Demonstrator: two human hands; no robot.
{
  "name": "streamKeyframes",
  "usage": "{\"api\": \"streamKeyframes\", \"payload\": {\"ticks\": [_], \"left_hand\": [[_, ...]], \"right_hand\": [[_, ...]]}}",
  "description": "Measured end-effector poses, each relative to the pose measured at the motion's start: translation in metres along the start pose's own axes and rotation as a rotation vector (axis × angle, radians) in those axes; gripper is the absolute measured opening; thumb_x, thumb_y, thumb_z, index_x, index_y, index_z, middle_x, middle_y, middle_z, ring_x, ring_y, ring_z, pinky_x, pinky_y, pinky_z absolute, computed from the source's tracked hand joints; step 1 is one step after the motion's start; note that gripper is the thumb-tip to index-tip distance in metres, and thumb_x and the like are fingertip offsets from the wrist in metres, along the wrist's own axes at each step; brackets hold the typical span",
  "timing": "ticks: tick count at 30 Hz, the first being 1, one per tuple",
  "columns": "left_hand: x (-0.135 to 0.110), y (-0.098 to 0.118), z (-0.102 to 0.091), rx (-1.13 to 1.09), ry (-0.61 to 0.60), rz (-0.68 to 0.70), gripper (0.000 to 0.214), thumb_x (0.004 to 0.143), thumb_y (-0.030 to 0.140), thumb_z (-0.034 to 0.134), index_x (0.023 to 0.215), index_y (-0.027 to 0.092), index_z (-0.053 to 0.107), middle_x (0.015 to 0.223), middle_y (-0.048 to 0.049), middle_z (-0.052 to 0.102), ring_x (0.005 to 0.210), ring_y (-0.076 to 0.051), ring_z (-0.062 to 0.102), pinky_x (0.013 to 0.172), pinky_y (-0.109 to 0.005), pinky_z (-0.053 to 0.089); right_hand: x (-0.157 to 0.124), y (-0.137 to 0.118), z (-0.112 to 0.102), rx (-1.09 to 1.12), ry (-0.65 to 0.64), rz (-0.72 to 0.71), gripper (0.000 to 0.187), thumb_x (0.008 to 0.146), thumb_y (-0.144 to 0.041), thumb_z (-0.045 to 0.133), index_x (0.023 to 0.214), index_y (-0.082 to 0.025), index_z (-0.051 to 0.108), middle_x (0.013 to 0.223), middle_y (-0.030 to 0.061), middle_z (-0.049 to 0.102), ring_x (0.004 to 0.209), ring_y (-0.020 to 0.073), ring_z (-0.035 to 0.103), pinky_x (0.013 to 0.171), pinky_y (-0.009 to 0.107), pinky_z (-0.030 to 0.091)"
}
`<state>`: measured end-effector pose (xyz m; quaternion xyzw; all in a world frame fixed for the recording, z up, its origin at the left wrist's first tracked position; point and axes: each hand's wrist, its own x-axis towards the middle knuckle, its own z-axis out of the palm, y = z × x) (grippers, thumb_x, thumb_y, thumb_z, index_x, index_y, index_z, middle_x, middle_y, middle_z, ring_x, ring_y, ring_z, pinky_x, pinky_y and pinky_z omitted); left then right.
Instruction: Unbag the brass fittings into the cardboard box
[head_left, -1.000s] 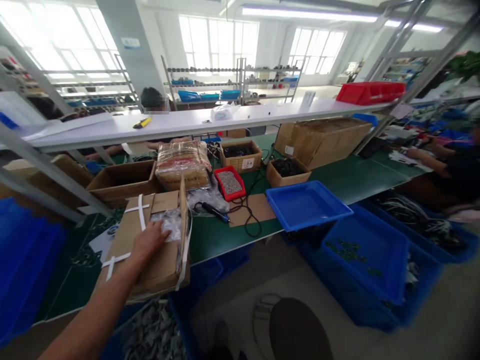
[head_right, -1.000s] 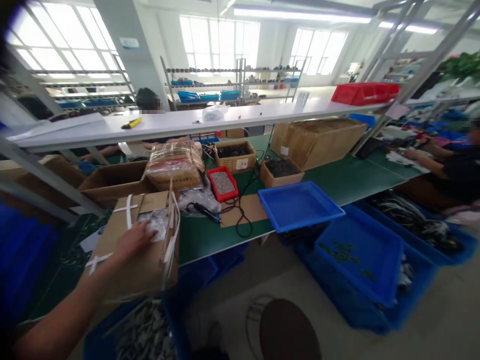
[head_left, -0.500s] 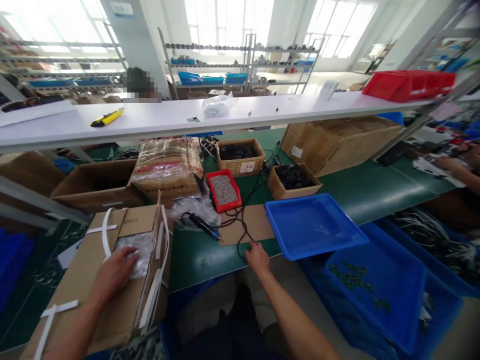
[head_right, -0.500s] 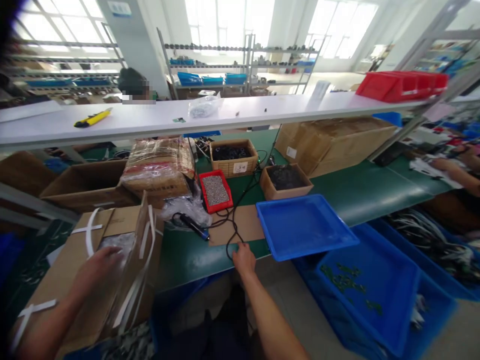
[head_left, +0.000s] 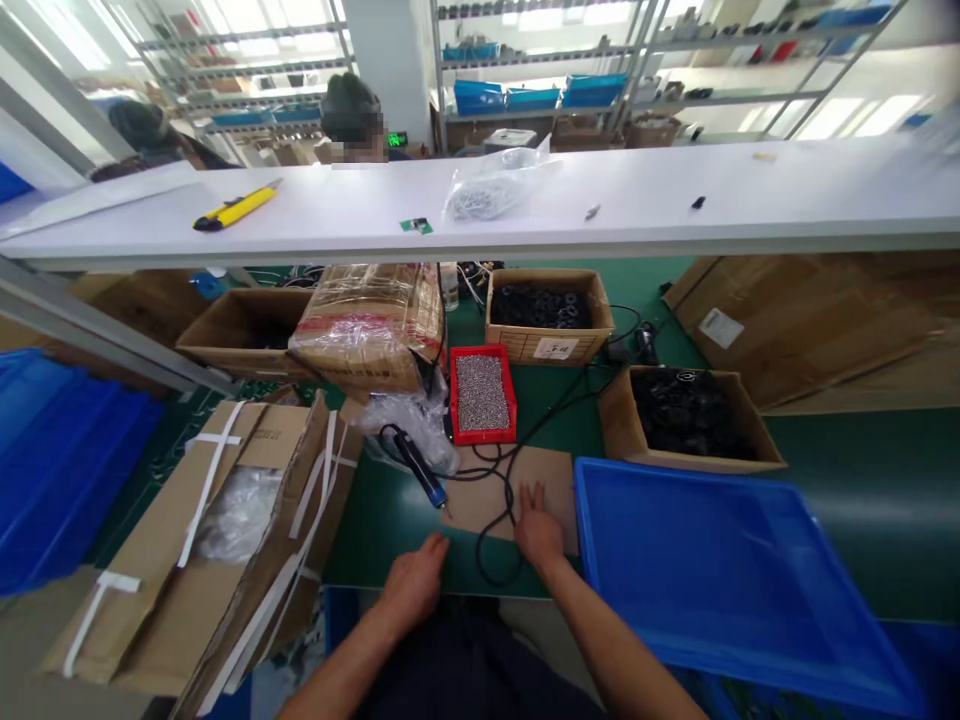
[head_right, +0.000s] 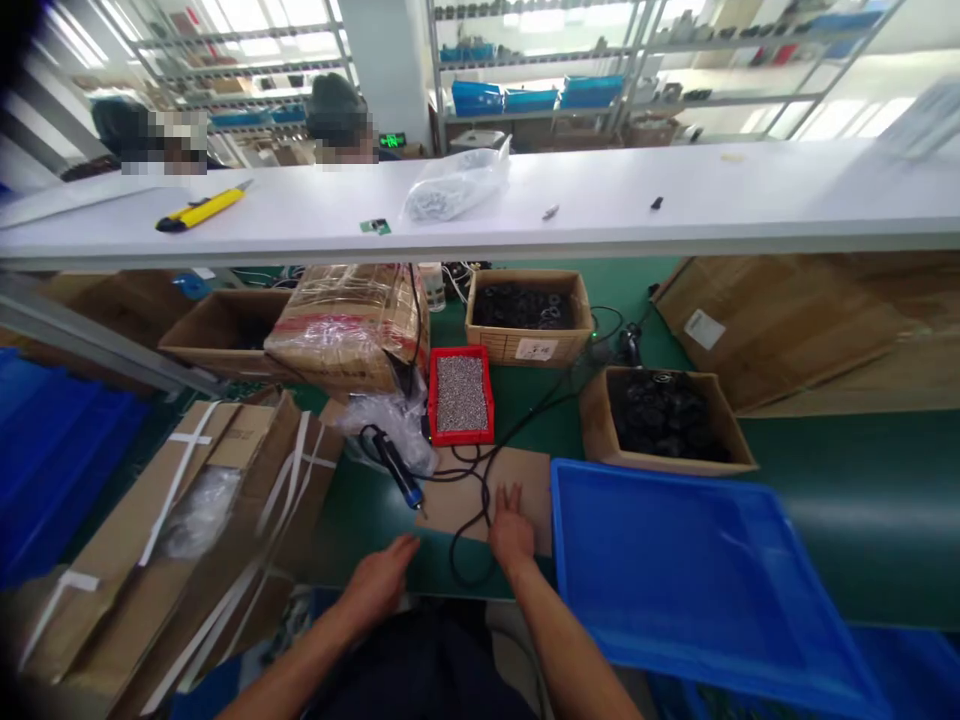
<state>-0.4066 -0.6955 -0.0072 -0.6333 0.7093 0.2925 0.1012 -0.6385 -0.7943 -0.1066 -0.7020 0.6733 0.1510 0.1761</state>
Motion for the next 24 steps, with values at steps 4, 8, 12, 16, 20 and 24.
{"api": "streamKeyframes", "payload": {"ticks": [4,8,12,16,20,24], "left_hand": [[0.059,0.004,0.033,0.269,-0.075,0.053,0.074,0.074,-0.001,0.035,0.146,0.01,0.03,0.155,-0.0201,0.019,0.091,-0.029,0.068,0.074,-0.044,0.058],[0.076,-0.001,0.042,0.379,-0.045,0.034,0.075,0.074,-0.003,0.031,0.148,0.011,0.028,0.154,-0.0223,0.014,0.074,-0.026,0.069,0.059,-0.041,0.059],[0.055,-0.013,0.067,0.407,-0.036,0.02,0.079,0.071,-0.004,0.031,0.148,0.011,0.026,0.154,-0.0218,0.009,0.071,-0.025,0.068,0.056,-0.04,0.059],[0.029,-0.026,0.083,0.357,-0.06,-0.023,0.083,0.069,-0.006,0.031,0.149,0.016,0.023,0.156,-0.0175,0.008,0.077,-0.023,0.069,0.064,-0.038,0.06],[0.022,-0.036,0.079,0.305,-0.059,0.0,0.086,0.07,-0.006,0.03,0.15,0.02,0.018,0.157,-0.0129,0.007,0.082,-0.024,0.069,0.069,-0.041,0.059],[0.022,-0.046,0.075,0.296,-0.06,-0.034,0.084,0.072,-0.006,0.025,0.151,0.02,0.017,0.157,-0.0112,0.006,0.08,-0.024,0.068,0.066,-0.041,0.058]], "right_hand": [[-0.008,-0.005,0.01,-0.024,0.057,-0.028,0.073,0.082,-0.016,0.041,0.151,-0.022,0.016,0.157,0.0209,-0.003,0.088,0.0246,0.068,0.071,0.035,0.054],[-0.017,-0.01,0.015,-0.053,0.057,-0.041,0.073,0.083,-0.018,0.041,0.15,-0.025,0.017,0.157,0.0193,-0.001,0.086,0.0241,0.069,0.066,0.034,0.054],[-0.027,-0.018,0.019,-0.072,0.036,-0.099,0.075,0.081,-0.017,0.042,0.15,-0.027,0.017,0.158,0.0167,-0.003,0.084,0.0227,0.069,0.066,0.034,0.055],[-0.037,-0.031,0.021,-0.094,-0.012,-0.123,0.077,0.078,-0.014,0.042,0.15,-0.028,0.017,0.158,0.0145,-0.005,0.081,0.021,0.069,0.065,0.033,0.054],[-0.042,-0.035,0.017,-0.063,-0.03,-0.102,0.076,0.078,-0.014,0.042,0.149,-0.028,0.019,0.158,0.0127,-0.008,0.084,0.0219,0.069,0.068,0.035,0.054],[-0.045,-0.034,0.01,0.073,-0.053,-0.102,0.075,0.075,-0.015,0.047,0.147,-0.027,0.028,0.159,0.0062,-0.006,0.095,0.0216,0.066,0.074,0.031,0.052]]}}
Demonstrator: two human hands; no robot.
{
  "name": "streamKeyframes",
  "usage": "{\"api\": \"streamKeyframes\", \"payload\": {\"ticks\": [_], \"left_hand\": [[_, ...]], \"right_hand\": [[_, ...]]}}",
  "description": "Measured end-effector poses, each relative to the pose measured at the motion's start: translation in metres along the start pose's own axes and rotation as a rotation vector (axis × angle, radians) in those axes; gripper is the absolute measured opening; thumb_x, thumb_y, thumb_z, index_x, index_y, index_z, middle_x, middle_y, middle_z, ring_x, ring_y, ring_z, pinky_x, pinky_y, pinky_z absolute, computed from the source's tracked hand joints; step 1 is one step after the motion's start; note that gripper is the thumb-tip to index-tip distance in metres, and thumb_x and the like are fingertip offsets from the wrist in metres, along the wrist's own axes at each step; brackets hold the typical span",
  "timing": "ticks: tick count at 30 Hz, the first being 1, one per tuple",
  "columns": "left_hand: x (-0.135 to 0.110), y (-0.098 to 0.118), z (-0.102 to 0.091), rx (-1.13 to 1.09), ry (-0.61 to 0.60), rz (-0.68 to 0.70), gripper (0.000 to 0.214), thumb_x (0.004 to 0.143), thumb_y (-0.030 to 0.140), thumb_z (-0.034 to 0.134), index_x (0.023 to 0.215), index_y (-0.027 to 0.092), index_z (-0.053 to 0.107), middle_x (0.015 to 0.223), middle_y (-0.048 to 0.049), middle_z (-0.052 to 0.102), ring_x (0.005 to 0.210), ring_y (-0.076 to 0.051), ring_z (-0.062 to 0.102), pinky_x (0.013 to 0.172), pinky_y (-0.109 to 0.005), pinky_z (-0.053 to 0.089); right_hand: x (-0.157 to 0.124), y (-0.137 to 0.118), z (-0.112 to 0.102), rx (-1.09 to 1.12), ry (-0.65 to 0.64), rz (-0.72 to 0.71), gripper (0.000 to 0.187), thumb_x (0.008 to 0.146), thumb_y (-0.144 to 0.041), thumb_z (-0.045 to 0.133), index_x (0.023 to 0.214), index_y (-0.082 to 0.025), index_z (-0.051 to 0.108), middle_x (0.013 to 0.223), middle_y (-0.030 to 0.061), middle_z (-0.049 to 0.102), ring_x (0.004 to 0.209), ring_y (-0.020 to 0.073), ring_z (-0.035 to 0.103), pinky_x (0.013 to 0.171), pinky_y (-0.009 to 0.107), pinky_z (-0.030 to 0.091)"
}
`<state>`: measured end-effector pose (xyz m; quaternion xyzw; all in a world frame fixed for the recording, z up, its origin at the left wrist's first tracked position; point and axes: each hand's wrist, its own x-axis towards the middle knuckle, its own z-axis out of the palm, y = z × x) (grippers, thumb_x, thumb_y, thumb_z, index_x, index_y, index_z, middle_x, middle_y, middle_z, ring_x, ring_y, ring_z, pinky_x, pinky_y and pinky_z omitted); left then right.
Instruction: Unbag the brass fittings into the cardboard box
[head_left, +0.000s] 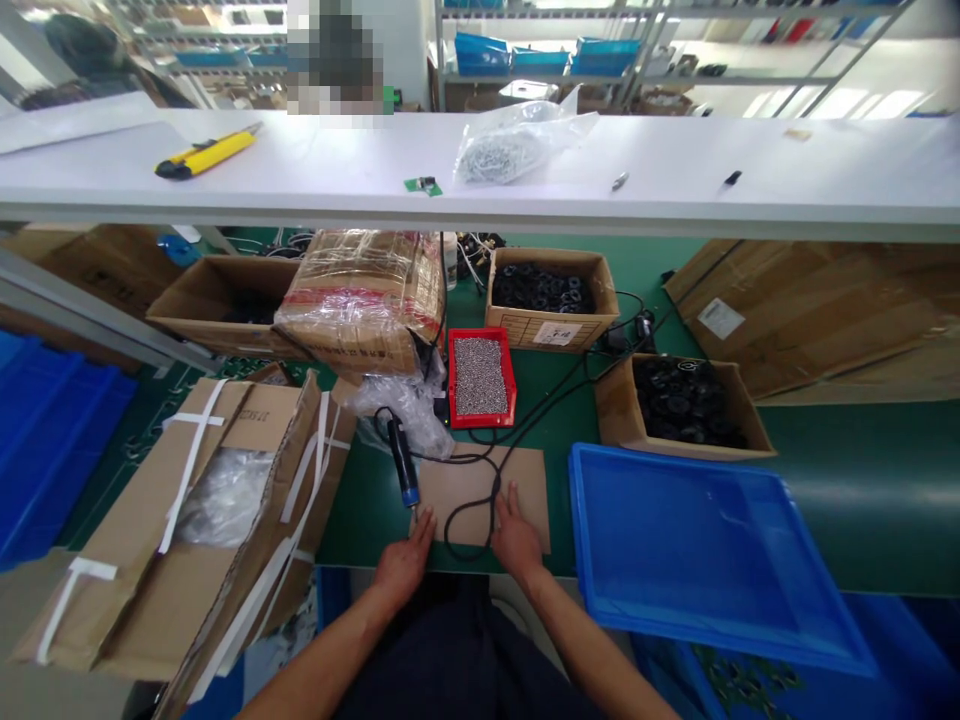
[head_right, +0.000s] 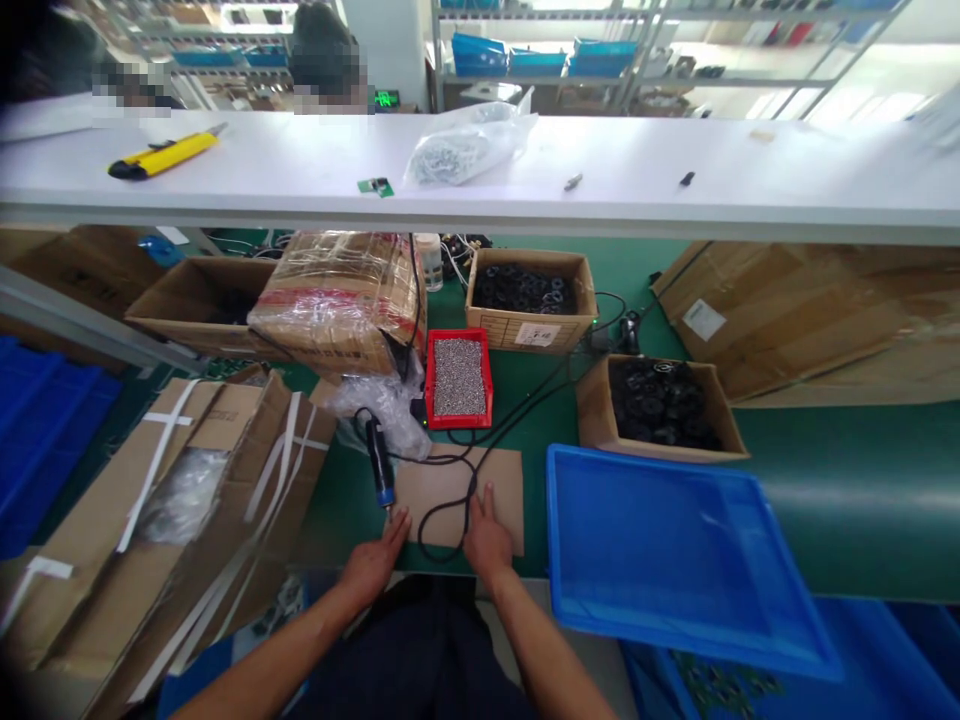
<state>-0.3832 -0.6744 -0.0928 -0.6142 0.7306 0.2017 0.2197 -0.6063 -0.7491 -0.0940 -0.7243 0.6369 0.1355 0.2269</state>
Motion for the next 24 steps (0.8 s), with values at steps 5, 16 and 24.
{"api": "streamKeyframes", "payload": {"ticks": [5,16,24], "left_hand": [[-0.005,-0.009,-0.007,-0.149,-0.032,-0.032,0.081,0.073,-0.004,0.033,0.149,0.022,0.024,0.158,-0.0114,0.012,0.101,-0.025,0.065,0.08,-0.039,0.055],[0.074,-0.04,-0.134,-0.398,0.402,-0.267,0.055,0.093,0.045,0.039,0.14,0.016,0.034,0.121,-0.0181,0.054,0.102,-0.026,0.06,0.082,-0.034,0.044],[0.12,-0.054,-0.149,-0.333,0.272,-0.303,0.031,0.084,0.03,0.053,0.109,0.014,0.061,0.105,-0.0169,0.065,0.095,-0.028,0.064,0.082,-0.037,0.046]], "right_hand": [[0.001,0.001,-0.008,0.304,0.098,0.04,0.048,0.08,-0.021,0.045,0.127,-0.024,0.054,0.153,0.0029,0.03,0.105,0.0181,0.061,0.089,0.026,0.047],[0.037,-0.001,-0.024,0.413,-0.029,0.296,0.038,0.081,-0.051,0.05,0.099,-0.02,0.06,0.097,0.0101,0.07,0.095,0.0267,0.065,0.076,0.034,0.047],[0.06,0.025,-0.05,0.403,-0.03,0.356,0.026,0.077,-0.039,0.05,0.09,-0.02,0.063,0.094,0.0103,0.07,0.09,0.0262,0.066,0.069,0.033,0.047]]}}
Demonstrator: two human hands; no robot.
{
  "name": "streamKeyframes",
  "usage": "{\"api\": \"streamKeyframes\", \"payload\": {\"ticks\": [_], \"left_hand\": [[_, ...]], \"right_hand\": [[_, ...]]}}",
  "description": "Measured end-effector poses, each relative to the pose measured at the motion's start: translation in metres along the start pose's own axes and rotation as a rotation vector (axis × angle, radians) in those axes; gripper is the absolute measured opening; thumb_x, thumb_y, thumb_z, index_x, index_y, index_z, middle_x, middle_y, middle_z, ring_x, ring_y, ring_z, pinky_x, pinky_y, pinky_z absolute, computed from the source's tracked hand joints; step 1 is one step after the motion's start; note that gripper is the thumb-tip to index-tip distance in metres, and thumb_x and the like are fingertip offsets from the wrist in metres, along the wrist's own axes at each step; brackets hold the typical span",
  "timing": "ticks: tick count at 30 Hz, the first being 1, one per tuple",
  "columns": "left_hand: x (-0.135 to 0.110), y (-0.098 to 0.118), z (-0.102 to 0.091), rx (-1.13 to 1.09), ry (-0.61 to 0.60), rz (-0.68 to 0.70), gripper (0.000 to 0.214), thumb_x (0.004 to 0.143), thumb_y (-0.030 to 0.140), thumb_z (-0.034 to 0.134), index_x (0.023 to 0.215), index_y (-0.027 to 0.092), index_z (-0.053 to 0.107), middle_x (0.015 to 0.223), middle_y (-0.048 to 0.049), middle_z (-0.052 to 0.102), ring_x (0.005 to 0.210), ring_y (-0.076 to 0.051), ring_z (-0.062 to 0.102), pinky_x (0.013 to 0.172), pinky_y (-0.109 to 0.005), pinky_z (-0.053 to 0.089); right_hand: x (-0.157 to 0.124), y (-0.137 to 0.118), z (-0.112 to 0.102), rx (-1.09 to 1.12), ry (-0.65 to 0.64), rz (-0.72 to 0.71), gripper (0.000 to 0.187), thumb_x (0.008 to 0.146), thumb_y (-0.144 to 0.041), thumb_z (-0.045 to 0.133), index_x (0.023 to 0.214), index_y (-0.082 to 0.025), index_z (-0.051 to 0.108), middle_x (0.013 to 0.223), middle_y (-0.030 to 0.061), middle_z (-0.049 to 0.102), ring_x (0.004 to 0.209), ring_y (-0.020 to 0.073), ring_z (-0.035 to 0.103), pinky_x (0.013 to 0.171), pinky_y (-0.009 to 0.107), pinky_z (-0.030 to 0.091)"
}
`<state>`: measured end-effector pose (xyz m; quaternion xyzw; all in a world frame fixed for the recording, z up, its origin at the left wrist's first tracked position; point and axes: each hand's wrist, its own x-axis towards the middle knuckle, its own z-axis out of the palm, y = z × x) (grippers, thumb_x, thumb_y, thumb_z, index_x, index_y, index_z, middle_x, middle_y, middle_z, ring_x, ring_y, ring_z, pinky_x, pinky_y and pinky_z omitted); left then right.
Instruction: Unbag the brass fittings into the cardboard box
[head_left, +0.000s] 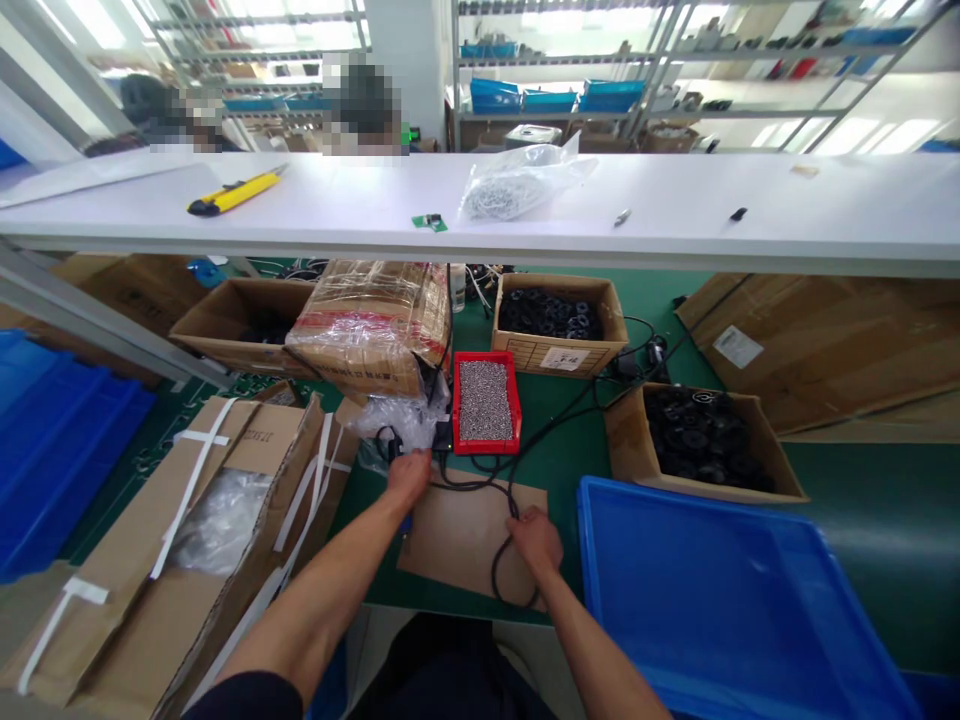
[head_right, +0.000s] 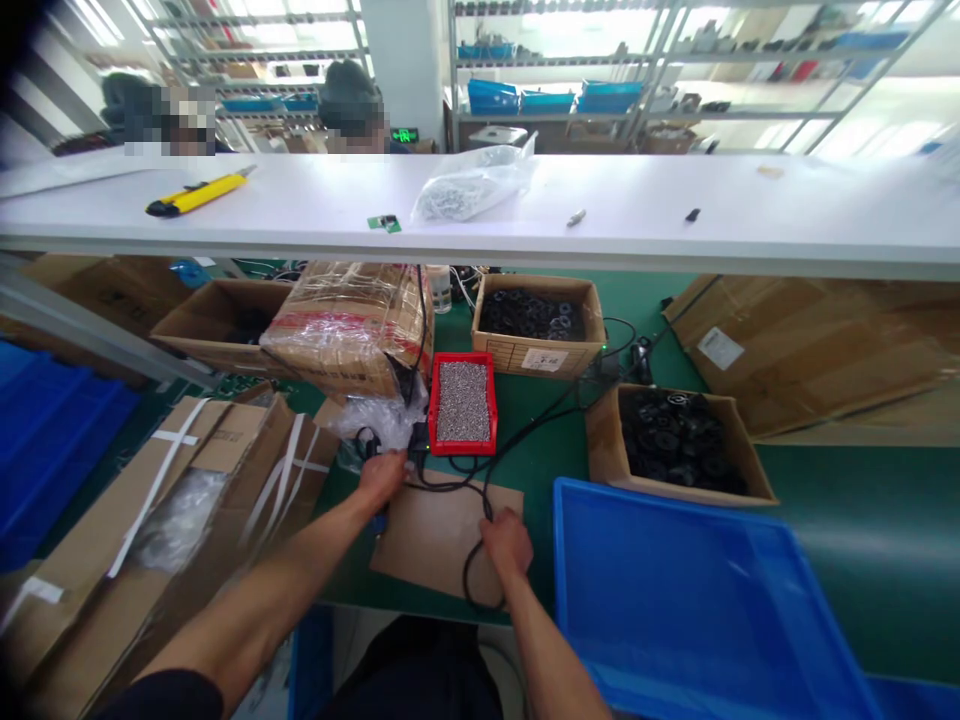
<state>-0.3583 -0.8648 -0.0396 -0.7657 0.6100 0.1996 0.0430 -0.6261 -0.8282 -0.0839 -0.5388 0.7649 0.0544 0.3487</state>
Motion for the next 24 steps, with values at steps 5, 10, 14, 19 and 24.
{"api": "streamKeyframes", "payload": {"ticks": [5,10,14,19,24], "left_hand": [[0.039,-0.049,-0.042,-0.016,0.151,-0.205,0.036,0.093,0.026,0.036,0.113,0.001,0.055,0.107,-0.0239,0.063,0.101,-0.03,0.062,0.083,-0.04,0.045],[0.08,-0.08,-0.052,-0.064,0.202,-0.375,0.04,0.094,0.028,0.035,0.119,0.005,0.056,0.117,-0.0283,0.06,0.109,-0.037,0.059,0.085,-0.046,0.048],[0.106,-0.083,-0.035,-0.114,0.078,-0.388,0.028,0.086,0.021,0.051,0.105,0.006,0.066,0.114,-0.026,0.063,0.106,-0.036,0.062,0.088,-0.05,0.049],[0.103,-0.086,-0.038,-0.186,0.032,-0.361,0.032,0.082,0.021,0.058,0.109,0.007,0.064,0.11,-0.021,0.067,0.104,-0.027,0.064,0.09,-0.041,0.049],[0.053,-0.079,-0.045,-0.24,0.249,-0.314,0.059,0.084,0.026,0.053,0.141,0.016,0.04,0.131,-0.0178,0.056,0.119,-0.03,0.055,0.097,-0.04,0.046]], "right_hand": [[0.028,0.005,-0.03,-0.093,0.106,-0.023,0.026,0.078,-0.036,0.05,0.095,-0.021,0.063,0.092,0.011,0.07,0.089,0.0281,0.067,0.07,0.035,0.047],[0.049,0.002,-0.028,-0.181,0.099,-0.078,0.022,0.082,-0.029,0.047,0.097,-0.019,0.06,0.093,0.0118,0.07,0.088,0.0284,0.068,0.069,0.035,0.047],[0.051,0.0,-0.021,-0.2,0.115,-0.096,0.024,0.086,-0.029,0.045,0.103,-0.017,0.057,0.094,0.0126,0.069,0.088,0.027,0.068,0.068,0.033,0.046],[0.037,-0.002,-0.026,-0.247,0.107,-0.155,0.024,0.088,-0.033,0.044,0.098,-0.018,0.059,0.1,0.0123,0.066,0.087,0.0229,0.067,0.07,0.031,0.044],[0.014,-0.002,-0.027,-0.246,0.161,-0.211,0.024,0.085,-0.033,0.048,0.097,-0.02,0.062,0.108,0.0101,0.063,0.084,0.0201,0.065,0.069,0.029,0.043]]}}
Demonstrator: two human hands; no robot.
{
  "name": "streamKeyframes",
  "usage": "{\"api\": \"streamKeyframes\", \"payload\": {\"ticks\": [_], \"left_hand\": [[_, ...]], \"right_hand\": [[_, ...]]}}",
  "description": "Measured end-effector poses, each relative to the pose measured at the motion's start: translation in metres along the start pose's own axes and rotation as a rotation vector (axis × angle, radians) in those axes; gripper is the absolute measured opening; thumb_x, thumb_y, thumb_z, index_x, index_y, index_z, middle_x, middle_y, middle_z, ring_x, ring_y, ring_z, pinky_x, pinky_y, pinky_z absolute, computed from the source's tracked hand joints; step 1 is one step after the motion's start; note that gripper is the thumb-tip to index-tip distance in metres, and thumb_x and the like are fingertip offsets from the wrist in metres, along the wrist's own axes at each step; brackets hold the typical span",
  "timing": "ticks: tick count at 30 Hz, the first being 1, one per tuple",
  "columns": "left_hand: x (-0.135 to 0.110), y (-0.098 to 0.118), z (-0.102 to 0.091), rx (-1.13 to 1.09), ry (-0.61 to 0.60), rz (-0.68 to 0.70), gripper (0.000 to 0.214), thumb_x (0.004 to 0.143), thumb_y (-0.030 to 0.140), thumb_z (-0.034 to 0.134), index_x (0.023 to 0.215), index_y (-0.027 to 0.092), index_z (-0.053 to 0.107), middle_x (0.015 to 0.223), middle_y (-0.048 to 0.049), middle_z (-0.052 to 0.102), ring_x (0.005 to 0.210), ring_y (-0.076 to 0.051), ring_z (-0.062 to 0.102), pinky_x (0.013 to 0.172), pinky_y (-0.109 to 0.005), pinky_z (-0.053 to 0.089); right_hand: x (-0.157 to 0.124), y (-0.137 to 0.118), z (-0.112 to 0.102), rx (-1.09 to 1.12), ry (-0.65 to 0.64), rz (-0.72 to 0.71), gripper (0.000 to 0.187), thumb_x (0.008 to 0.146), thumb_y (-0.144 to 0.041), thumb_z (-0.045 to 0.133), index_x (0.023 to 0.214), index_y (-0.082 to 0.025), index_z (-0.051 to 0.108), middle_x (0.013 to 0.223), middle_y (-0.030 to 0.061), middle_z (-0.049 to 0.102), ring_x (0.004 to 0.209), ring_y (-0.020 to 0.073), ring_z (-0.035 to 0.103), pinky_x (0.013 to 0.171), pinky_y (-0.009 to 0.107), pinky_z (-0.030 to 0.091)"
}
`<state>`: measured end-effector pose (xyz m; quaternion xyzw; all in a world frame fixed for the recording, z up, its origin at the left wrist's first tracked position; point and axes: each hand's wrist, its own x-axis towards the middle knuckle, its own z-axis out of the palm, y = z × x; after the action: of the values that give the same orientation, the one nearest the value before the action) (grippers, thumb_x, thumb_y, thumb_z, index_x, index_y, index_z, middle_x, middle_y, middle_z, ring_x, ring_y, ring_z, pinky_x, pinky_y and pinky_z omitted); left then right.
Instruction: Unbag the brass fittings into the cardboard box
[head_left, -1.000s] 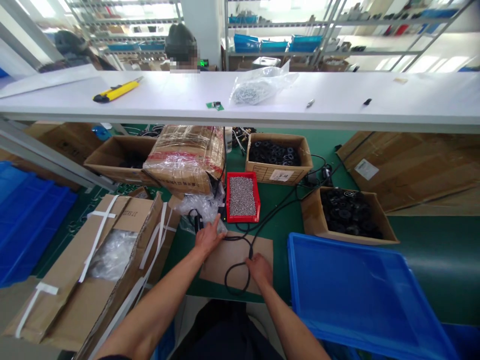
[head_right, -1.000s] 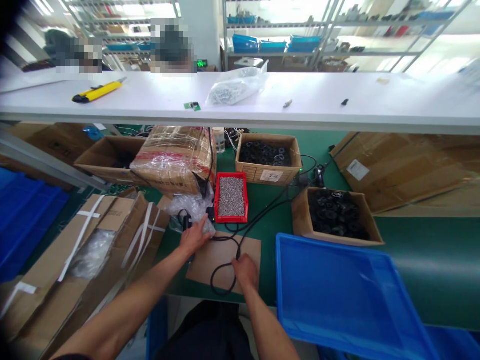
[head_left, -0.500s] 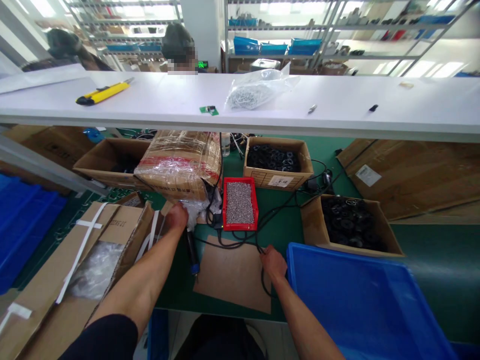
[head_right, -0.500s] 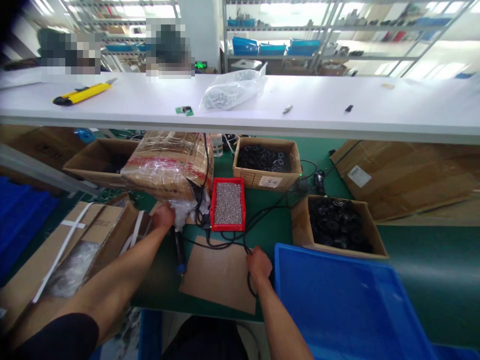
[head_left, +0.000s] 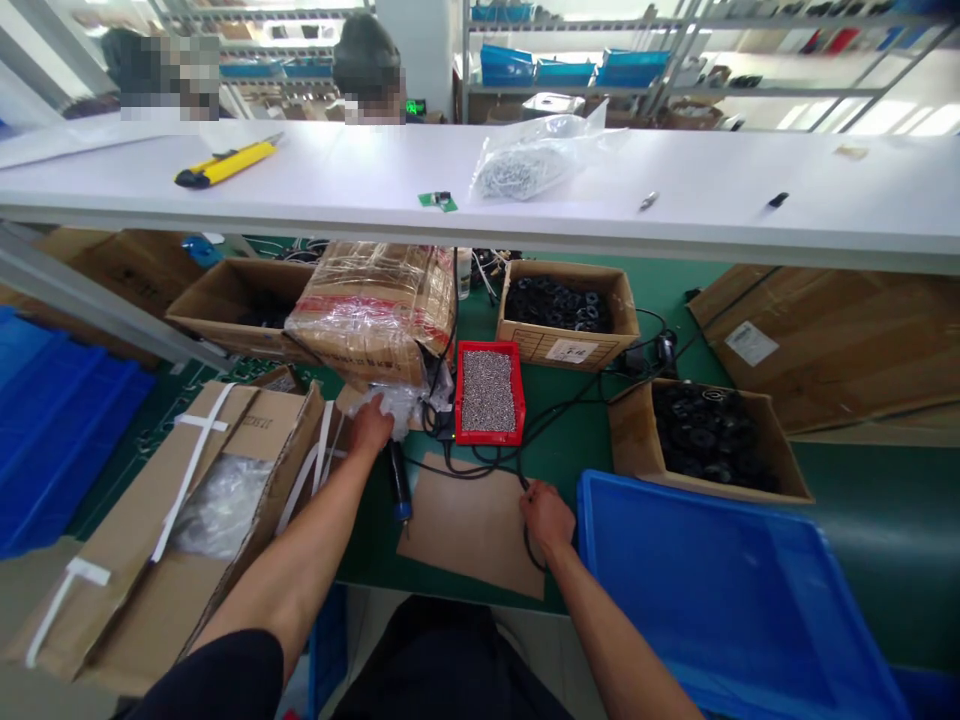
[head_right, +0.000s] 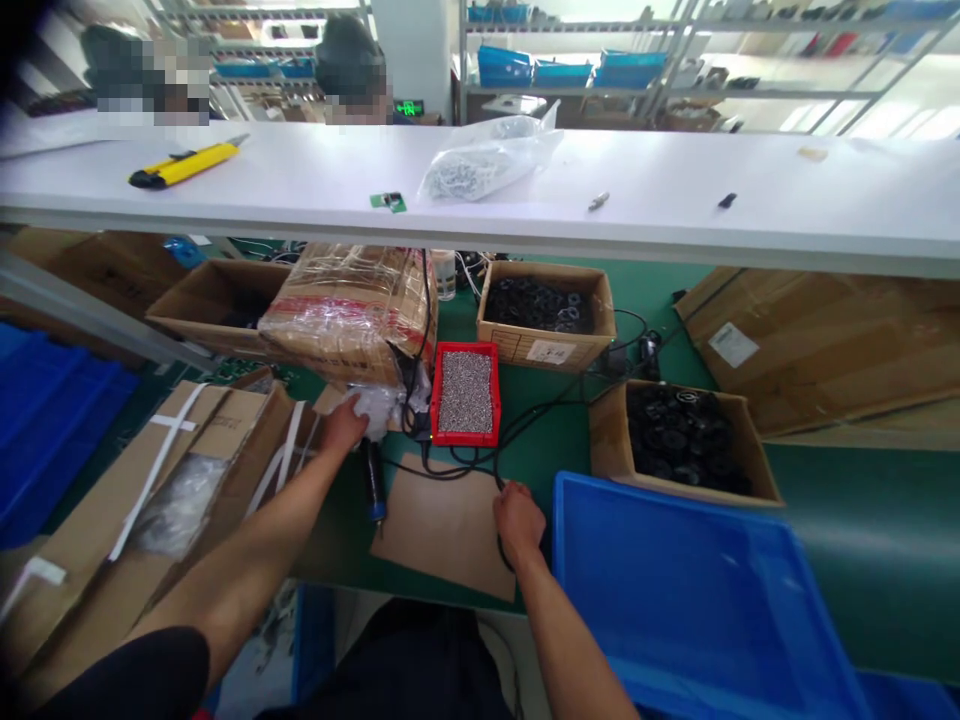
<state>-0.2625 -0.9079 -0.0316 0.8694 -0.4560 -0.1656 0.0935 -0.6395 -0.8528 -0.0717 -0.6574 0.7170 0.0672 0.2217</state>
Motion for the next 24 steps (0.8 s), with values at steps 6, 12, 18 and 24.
{"api": "streamKeyframes", "payload": {"ticks": [6,12,18,24], "left_hand": [[-0.098,0.013,-0.023,-0.314,0.238,0.209,0.045,0.083,0.021,0.052,0.128,0.017,0.055,0.128,-0.0114,0.06,0.118,-0.025,0.055,0.104,-0.037,0.042],[-0.218,0.021,-0.12,-0.529,0.108,0.501,0.02,0.087,0.022,0.053,0.1,0.023,0.069,0.092,-0.0014,0.071,0.085,-0.013,0.065,0.08,-0.024,0.05],[-0.238,-0.067,-0.246,-0.376,0.618,0.282,0.02,0.084,0.037,0.06,0.096,0.025,0.069,0.091,0.0006,0.071,0.081,-0.015,0.066,0.077,-0.026,0.049],[-0.135,-0.197,-0.198,0.09,0.107,0.172,0.05,0.074,0.057,0.058,0.105,0.019,0.069,0.092,-0.0089,0.072,0.082,-0.027,0.067,0.071,-0.034,0.051]], "right_hand": [[-0.022,-0.008,0.024,0.192,-0.034,-0.083,0.02,0.081,-0.033,0.048,0.088,-0.023,0.064,0.09,0.0072,0.067,0.078,0.0222,0.063,0.064,0.031,0.04],[-0.05,-0.034,0.065,0.85,-0.427,0.103,0.019,0.075,-0.039,0.049,0.078,-0.02,0.052,0.061,-0.001,0.053,0.051,0.0132,0.051,0.049,0.025,0.036],[-0.079,-0.056,0.071,0.828,-0.352,0.087,0.026,0.065,-0.02,0.05,0.091,-0.019,0.048,0.062,-0.0028,0.051,0.051,0.0141,0.052,0.049,0.024,0.039],[-0.084,-0.06,0.064,0.447,-0.047,-0.26,0.044,0.066,-0.006,0.048,0.109,-0.014,0.054,0.087,0.0079,0.062,0.081,0.0188,0.059,0.074,0.027,0.044]]}}
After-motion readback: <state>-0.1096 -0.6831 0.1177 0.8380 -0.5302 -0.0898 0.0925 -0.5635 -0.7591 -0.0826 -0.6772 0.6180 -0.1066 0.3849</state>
